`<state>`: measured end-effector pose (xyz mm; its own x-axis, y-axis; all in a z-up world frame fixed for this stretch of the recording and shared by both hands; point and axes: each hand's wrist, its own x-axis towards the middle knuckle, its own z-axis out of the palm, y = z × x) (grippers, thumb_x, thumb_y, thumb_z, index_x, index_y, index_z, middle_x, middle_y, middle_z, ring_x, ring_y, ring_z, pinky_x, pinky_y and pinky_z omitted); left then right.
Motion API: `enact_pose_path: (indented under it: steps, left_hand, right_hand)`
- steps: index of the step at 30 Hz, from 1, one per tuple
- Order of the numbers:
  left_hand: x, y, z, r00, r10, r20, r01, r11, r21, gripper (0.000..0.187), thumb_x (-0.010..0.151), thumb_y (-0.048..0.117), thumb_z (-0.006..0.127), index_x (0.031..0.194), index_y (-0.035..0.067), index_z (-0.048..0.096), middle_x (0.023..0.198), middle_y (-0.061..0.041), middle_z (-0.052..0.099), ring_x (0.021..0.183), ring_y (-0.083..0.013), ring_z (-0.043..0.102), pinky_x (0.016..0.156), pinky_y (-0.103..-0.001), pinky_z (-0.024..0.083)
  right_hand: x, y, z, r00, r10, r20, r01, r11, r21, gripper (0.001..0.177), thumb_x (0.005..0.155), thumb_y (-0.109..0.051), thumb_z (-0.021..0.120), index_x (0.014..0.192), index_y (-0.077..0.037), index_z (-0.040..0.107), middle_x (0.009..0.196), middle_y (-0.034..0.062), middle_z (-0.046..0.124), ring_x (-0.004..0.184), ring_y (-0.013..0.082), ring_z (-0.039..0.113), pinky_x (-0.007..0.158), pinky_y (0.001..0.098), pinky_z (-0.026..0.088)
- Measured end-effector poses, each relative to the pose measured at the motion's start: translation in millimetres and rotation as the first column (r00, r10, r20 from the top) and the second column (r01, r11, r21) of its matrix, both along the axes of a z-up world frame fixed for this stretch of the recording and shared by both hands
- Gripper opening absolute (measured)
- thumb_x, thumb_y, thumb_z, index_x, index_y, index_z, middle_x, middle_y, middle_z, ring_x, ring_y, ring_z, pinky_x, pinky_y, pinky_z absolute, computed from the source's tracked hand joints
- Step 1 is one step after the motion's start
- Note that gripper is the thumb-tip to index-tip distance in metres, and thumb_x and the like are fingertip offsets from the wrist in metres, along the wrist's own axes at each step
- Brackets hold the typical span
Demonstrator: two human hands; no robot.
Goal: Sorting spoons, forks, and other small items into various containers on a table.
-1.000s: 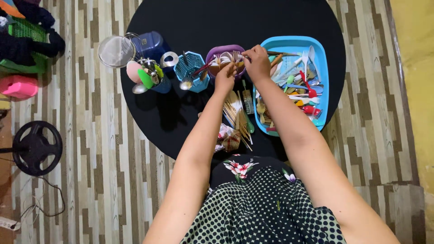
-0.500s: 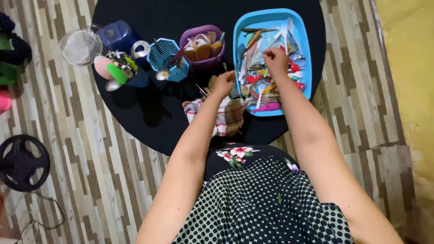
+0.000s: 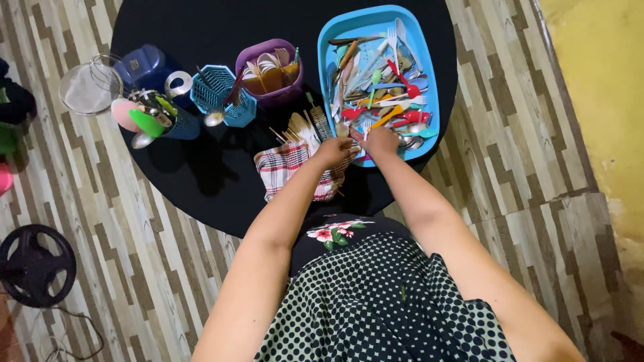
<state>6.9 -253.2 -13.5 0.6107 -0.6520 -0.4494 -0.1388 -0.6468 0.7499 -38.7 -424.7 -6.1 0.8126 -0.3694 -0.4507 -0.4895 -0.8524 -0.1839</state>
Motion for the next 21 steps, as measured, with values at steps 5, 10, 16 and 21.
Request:
enact_pose_path:
  steps: [5, 10, 16, 21]
  left_hand:
    - [16.3, 34.0, -83.8, 0.999, 0.051, 0.017, -0.051, 0.998, 0.025, 0.047, 0.093, 0.027, 0.070, 0.139, 0.019, 0.065, 0.125, -0.005, 0.075, 0.124, -0.0273, 0.066, 0.108, -0.044, 0.050]
    - [25.1, 56.0, -85.8, 0.991, 0.121, 0.055, -0.124, 0.990, 0.068, 0.046, 0.091, 0.032, 0.071, 0.136, 0.026, 0.067, 0.124, -0.003, 0.075, 0.123, -0.0254, 0.066, 0.108, -0.042, 0.051]
    - [34.7, 65.7, -74.3, 0.921, 0.388, -0.032, -0.387, 0.902, -0.193, 0.041, 0.098, 0.037, 0.072, 0.135, 0.019, 0.068, 0.125, -0.012, 0.073, 0.117, -0.0299, 0.069, 0.101, -0.042, 0.056]
    - [31.7, 80.2, -42.2, 0.811, 0.585, -0.025, -0.570, 0.779, -0.263, 0.030, 0.093, 0.042, 0.075, 0.104, 0.014, 0.076, 0.103, -0.010, 0.077, 0.101, -0.0281, 0.074, 0.089, -0.043, 0.059]
  right_hand:
    - [9.2, -3.1, -52.0, 0.997, 0.073, -0.034, -0.075, 0.993, -0.088, 0.045, 0.087, -0.045, 0.069, 0.114, -0.010, 0.079, 0.118, 0.0159, 0.073, 0.115, 0.0389, 0.068, 0.096, 0.0550, 0.051]
    - [-0.5, 1.9, -53.1, 0.990, -0.140, 0.025, 0.137, 0.988, 0.072, 0.040, 0.092, -0.036, 0.063, 0.112, -0.005, 0.077, 0.113, 0.0169, 0.073, 0.115, 0.0391, 0.069, 0.094, 0.0541, 0.054]
    - [18.8, 39.8, -84.8, 0.794, -0.297, 0.530, -0.135, 0.764, 0.631, 0.016, 0.078, -0.026, 0.081, 0.089, -0.015, 0.080, 0.091, 0.0180, 0.073, 0.098, 0.0381, 0.070, 0.086, 0.0448, 0.056]
    - [52.3, 83.6, -130.7, 0.727, -0.182, 0.663, -0.371, 0.708, 0.601, 0.023, 0.072, -0.024, 0.088, 0.088, -0.014, 0.078, 0.085, 0.0105, 0.074, 0.092, 0.0296, 0.070, 0.083, 0.0394, 0.054]
